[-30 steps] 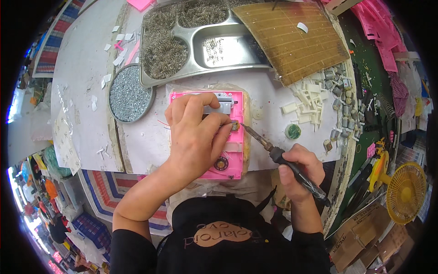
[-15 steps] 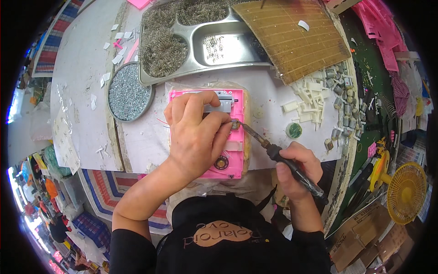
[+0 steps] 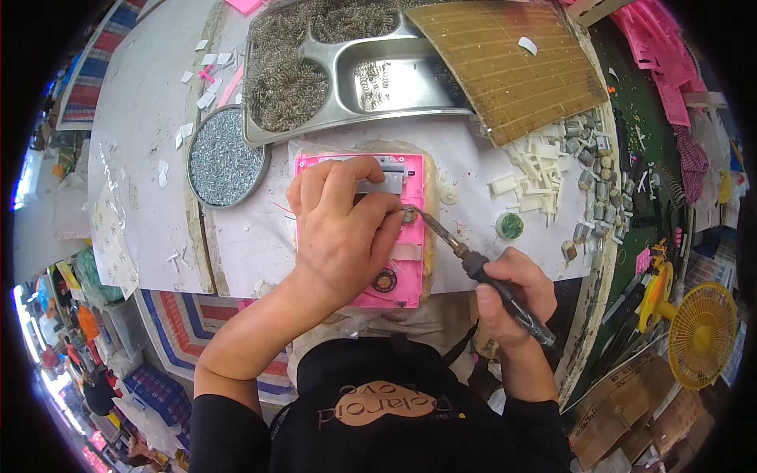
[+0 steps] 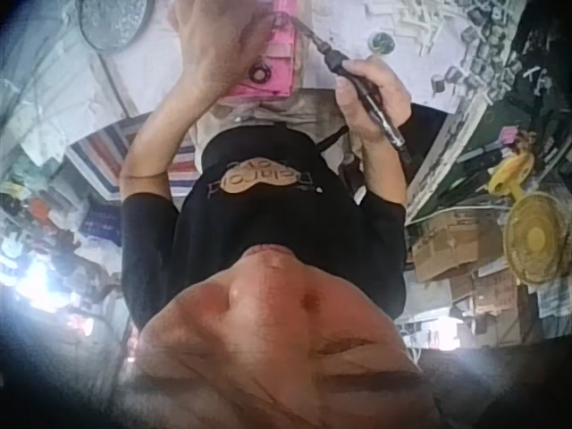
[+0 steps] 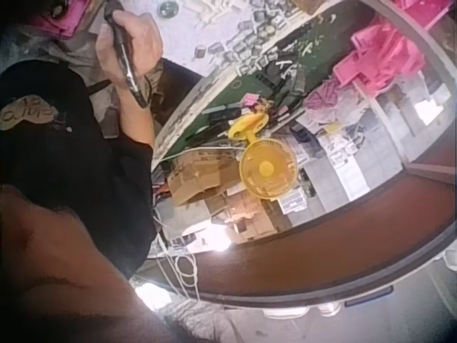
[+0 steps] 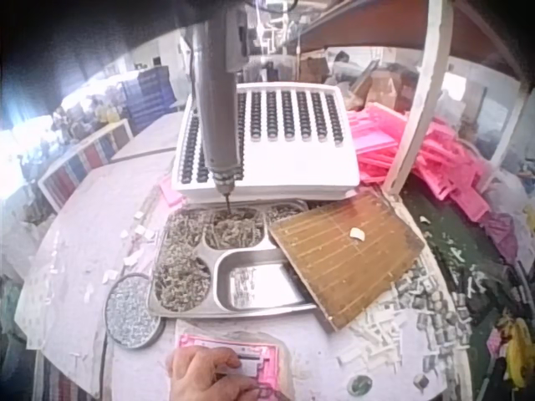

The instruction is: Assembling the internal components of a pink plastic toy shell, including soldering wires and using an electric screwdriver to secure the casing.

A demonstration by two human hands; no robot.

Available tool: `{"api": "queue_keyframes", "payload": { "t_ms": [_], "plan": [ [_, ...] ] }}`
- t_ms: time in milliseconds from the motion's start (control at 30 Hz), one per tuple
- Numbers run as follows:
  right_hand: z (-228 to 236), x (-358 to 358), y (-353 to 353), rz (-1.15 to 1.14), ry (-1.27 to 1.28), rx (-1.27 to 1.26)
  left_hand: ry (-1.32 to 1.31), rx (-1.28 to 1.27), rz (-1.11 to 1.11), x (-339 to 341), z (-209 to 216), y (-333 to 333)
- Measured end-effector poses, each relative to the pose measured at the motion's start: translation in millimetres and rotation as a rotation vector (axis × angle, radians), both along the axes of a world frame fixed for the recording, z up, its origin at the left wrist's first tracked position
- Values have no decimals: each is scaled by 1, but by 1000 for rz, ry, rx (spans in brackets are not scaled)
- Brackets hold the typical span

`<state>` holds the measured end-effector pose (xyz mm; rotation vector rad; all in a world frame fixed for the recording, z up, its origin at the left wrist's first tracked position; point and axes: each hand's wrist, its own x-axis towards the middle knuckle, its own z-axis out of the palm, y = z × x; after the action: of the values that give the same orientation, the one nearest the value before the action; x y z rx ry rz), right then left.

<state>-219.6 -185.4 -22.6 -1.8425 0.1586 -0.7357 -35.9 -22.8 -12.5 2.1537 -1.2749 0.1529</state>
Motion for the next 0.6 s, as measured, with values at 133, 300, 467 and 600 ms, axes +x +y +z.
{"api": "queue_keyframes", "payload": {
  "t_ms": [133, 300, 467, 600],
  "plan": [
    [1, -1, 0, 6, 10, -5, -5, 9, 3, 0, 0, 0],
    [0, -1, 0, 21, 34, -23, -14, 8, 8, -1, 2, 0],
    [1, -1, -2, 28, -25, -65, -23, -1, 6, -1, 1, 0],
    [1, -2, -2, 1, -45, -67, -16, 14, 7, -1, 2, 0]
  ]
}}
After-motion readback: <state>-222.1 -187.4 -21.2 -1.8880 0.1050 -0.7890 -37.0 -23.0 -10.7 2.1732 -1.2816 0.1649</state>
